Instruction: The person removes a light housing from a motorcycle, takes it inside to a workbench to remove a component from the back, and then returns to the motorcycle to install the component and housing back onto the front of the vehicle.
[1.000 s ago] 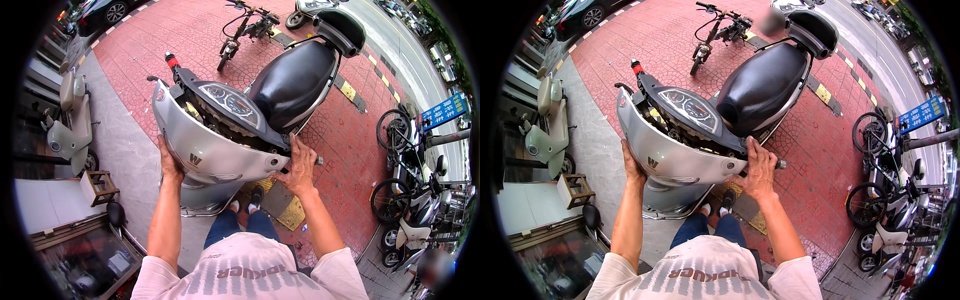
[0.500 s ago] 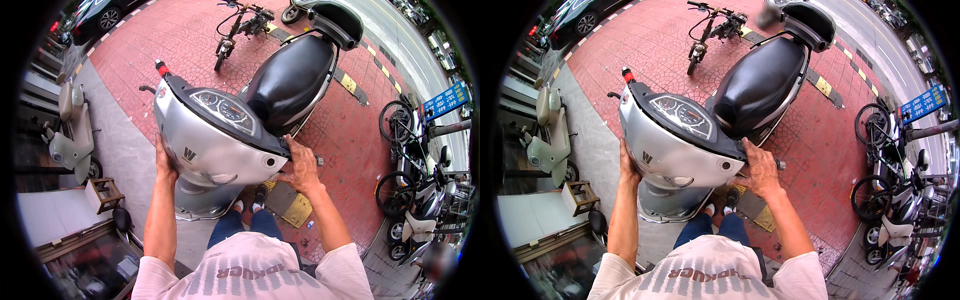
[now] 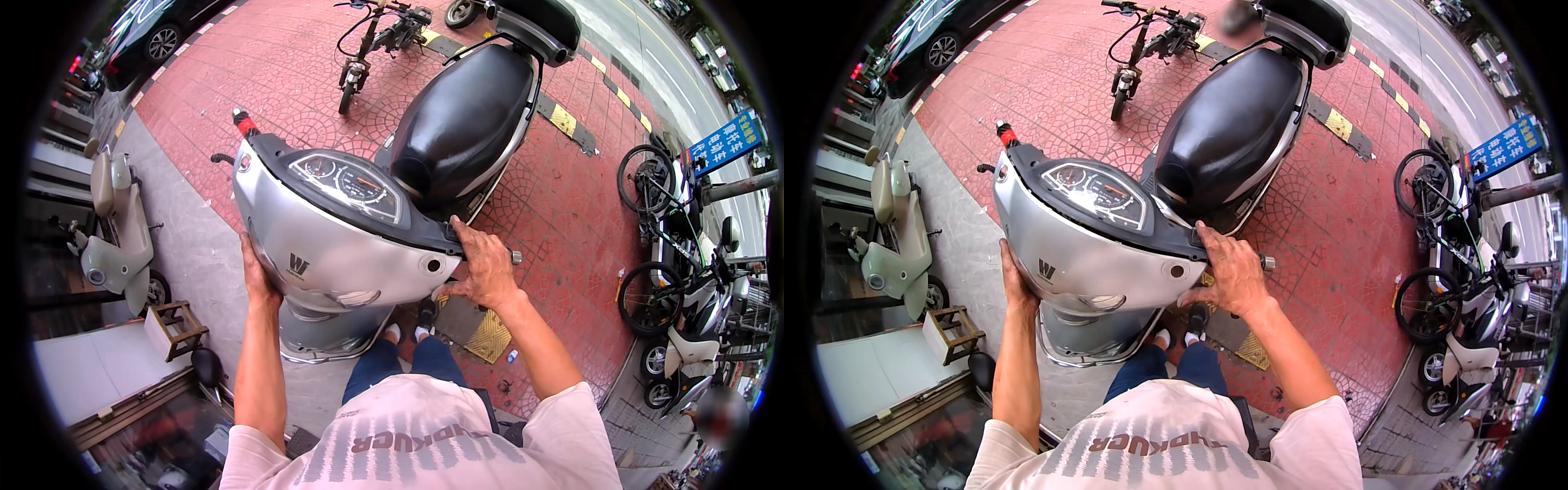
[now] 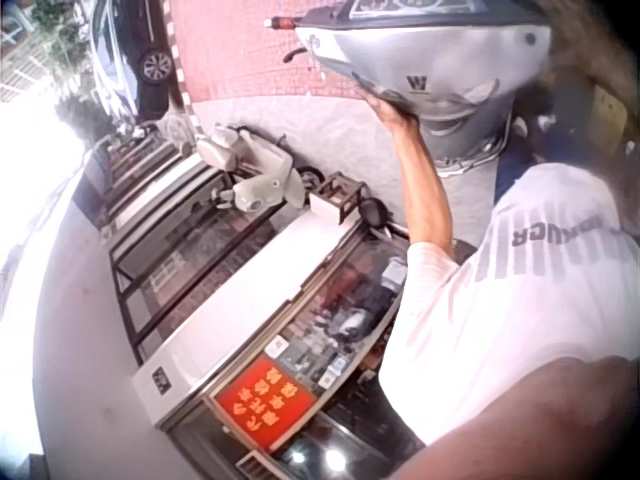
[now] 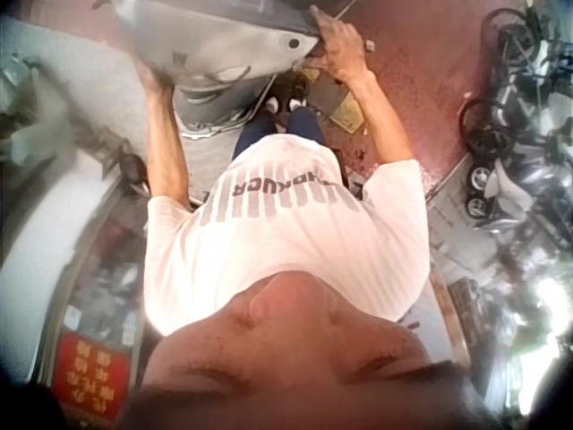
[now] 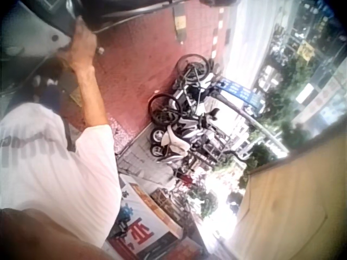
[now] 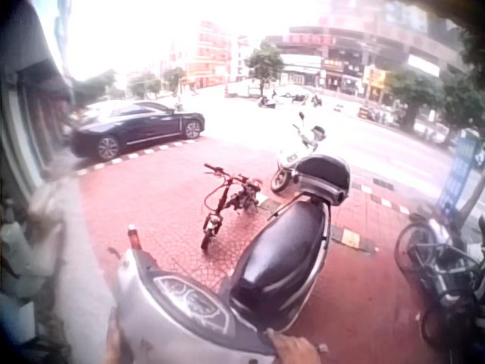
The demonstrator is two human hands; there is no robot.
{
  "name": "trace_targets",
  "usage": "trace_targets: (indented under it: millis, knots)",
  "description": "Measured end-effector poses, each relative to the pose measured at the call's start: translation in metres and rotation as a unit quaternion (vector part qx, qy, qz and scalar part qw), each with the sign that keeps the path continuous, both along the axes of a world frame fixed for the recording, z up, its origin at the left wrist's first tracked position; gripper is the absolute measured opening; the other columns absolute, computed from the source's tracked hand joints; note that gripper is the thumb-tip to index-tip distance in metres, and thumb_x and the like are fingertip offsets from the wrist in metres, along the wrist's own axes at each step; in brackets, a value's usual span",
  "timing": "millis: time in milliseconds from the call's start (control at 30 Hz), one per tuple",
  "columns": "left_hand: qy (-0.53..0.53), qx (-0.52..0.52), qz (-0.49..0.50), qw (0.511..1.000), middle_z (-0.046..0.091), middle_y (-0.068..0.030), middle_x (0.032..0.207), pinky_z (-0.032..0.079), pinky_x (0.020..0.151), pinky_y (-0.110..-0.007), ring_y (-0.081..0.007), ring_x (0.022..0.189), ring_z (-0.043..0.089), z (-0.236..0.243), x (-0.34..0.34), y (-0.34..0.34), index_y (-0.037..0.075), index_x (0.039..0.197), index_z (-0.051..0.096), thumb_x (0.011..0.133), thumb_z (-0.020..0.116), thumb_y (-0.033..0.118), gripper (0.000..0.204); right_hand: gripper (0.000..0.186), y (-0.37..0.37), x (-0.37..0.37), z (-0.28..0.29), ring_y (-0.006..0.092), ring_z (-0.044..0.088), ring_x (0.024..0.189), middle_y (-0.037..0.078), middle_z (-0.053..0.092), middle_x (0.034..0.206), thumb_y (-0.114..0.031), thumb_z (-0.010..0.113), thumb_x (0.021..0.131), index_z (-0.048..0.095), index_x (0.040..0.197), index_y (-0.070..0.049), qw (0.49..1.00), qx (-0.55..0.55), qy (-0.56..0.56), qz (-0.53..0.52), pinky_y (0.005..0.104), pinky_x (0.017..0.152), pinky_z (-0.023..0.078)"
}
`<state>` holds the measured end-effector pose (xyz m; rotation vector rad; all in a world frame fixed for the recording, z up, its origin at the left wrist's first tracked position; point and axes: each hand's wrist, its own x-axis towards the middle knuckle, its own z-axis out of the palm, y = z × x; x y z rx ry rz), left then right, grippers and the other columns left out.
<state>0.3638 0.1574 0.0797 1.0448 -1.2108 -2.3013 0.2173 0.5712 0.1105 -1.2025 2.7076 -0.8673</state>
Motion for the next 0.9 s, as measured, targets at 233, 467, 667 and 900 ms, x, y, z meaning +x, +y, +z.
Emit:
trace_targets:
  millis: [233, 467, 667, 900]
  knots:
    - [0.008, -0.01, -0.002, 1.0, 0.057, -0.011, 0.149, 0.045, 0.114, -0.043, -0.0276, 0.134, 0.056, 0.001, 0.001, 0.005, 0.008, 0.156, 0.046, 0.108, 0.043, 0.066, 0.076, 0.133, 0.005, -0.008, -0.01, 0.0367, 0.065, 0.118, 0.019, 0.062, 0.144, -0.064, 0.091, 0.054, 0.038, 0.16, -0.005, 1.0, -0.009, 0.012, 0.004, 0.0482, 0.098, 0.051]
    - [-0.012, -0.012, 0.028, 0.999, 0.059, -0.0117, 0.148, 0.048, 0.112, -0.046, -0.0293, 0.132, 0.058, -0.001, 0.001, 0.01, 0.01, 0.156, 0.047, 0.108, 0.04, 0.066, 0.074, 0.135, -0.001, -0.023, 0.014, 0.037, 0.065, 0.116, 0.018, 0.066, 0.133, -0.069, 0.089, 0.058, 0.033, 0.165, -0.008, 0.994, 0.084, -0.064, 0.023, 0.0475, 0.097, 0.051]
    - [0.036, 0.135, -0.028, 0.99, 0.059, -0.0097, 0.149, 0.049, 0.113, -0.049, -0.0304, 0.134, 0.058, 0.016, -0.001, 0.013, 0.015, 0.155, 0.05, 0.104, 0.045, 0.07, 0.076, 0.145, -0.002, -0.027, 0.016, 0.0368, 0.064, 0.113, 0.018, 0.066, 0.121, -0.076, 0.087, 0.058, 0.024, 0.168, -0.007, 0.992, 0.102, -0.065, 0.021, 0.048, 0.099, 0.049]
    - [-0.027, 0.129, -0.039, 0.99, 0.058, -0.0075, 0.15, 0.048, 0.113, -0.05, -0.0308, 0.135, 0.056, 0.017, 0.003, 0.012, 0.015, 0.156, 0.05, 0.099, 0.05, 0.076, 0.083, 0.146, 0.001, -0.027, 0.011, 0.0367, 0.065, 0.107, 0.018, 0.066, 0.114, -0.073, 0.09, 0.054, 0.027, 0.166, -0.004, 0.993, 0.089, -0.081, 0.018, 0.0473, 0.097, 0.049]
